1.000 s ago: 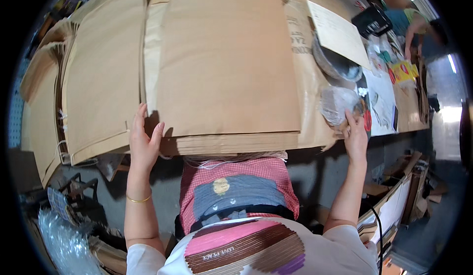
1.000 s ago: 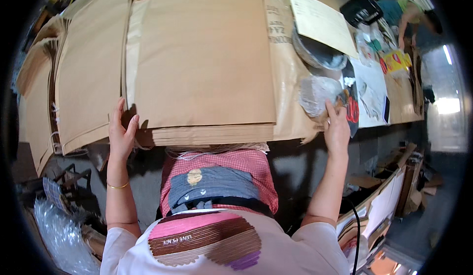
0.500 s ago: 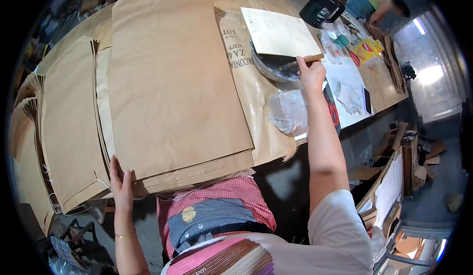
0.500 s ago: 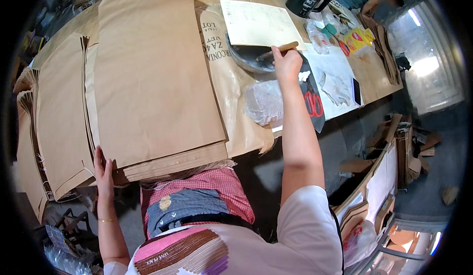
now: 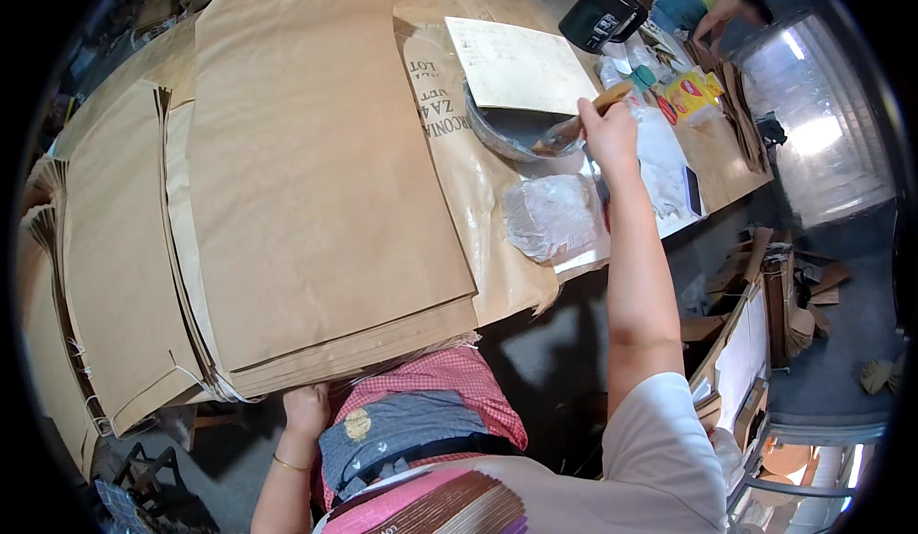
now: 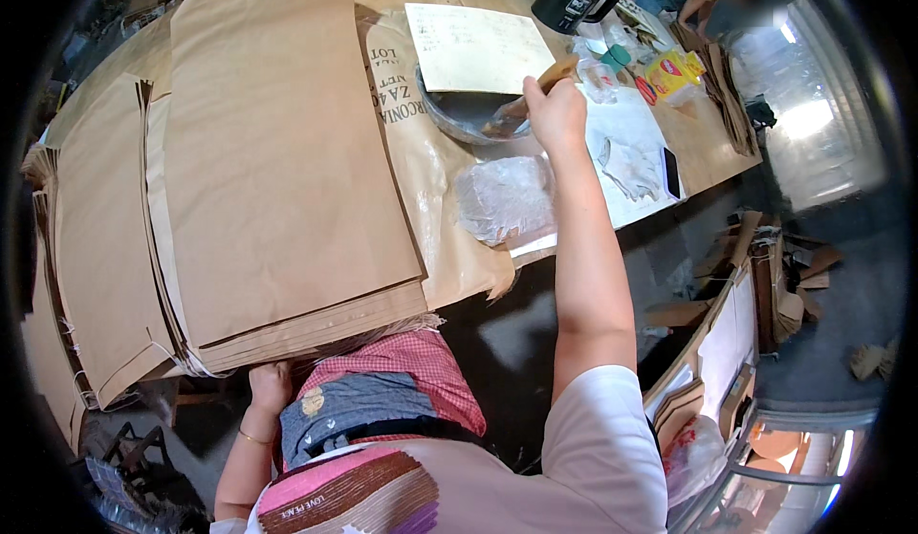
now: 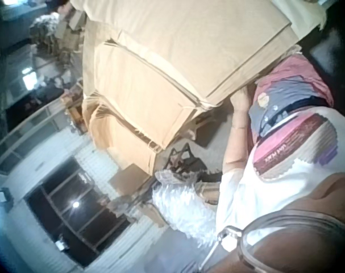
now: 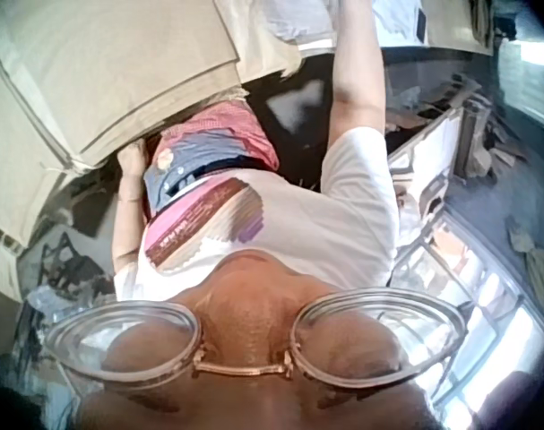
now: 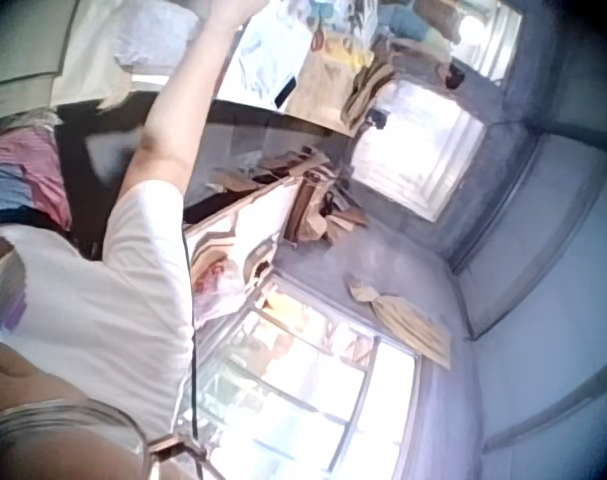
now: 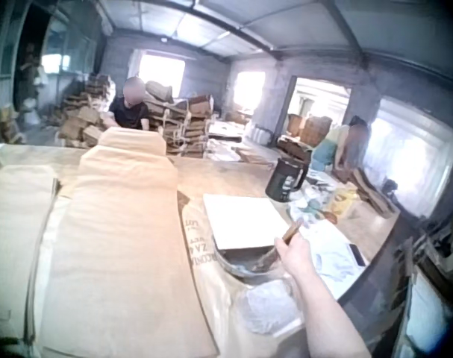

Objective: The person repeatedly applies glue to the edge of a flat cardboard piece using a brush, then presses a white string across the glued area to secure it. This process is repeated for multiple cardboard pieces in a workshop setting.

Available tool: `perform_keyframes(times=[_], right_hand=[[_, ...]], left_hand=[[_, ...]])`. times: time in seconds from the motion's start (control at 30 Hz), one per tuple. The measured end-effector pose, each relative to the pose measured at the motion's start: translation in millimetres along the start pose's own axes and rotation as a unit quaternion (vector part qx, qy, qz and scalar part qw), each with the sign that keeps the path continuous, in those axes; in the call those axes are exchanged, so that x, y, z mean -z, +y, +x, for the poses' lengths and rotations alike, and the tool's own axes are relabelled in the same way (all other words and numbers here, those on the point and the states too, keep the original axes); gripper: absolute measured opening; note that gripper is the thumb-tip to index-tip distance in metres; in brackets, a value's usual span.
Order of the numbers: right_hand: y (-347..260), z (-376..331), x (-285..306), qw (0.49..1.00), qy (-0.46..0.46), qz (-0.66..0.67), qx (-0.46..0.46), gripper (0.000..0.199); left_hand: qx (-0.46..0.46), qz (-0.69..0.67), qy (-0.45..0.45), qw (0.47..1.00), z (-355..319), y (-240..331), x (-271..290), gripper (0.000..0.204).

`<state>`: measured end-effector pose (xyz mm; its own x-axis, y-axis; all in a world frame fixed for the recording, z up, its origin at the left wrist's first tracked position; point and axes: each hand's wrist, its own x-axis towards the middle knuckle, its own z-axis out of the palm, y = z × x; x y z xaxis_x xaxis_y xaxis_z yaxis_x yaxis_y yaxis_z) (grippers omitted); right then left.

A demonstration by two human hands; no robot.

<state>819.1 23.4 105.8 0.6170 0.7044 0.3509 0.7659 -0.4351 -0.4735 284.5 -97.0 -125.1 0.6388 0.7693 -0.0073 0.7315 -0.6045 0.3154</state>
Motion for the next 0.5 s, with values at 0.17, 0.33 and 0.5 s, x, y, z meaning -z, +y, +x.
perform_keyframes(times=[0.17,0.33,0.5], right_hand=[[-44.4,-39.6,6.8,0.974,0.081,0.211,0.003,0.021],[-122.9,-185.5,10.6,0.861,-0.129,0.492,0.017,0.01],[-196.6,-239.8,-33.4,0.809,-0.339,0.354,0.323,0.016]], left_hand=[[-0.014,-0.06,0.119,0.991,-12.1,31.3,59.6,0.01],[0.188,-0.447,0.038,0.874,-26.8,37.0,92.8,0.007],[0.104,-0.005,0.179,0.978,-22.4,27.5,152.0,0.009]])
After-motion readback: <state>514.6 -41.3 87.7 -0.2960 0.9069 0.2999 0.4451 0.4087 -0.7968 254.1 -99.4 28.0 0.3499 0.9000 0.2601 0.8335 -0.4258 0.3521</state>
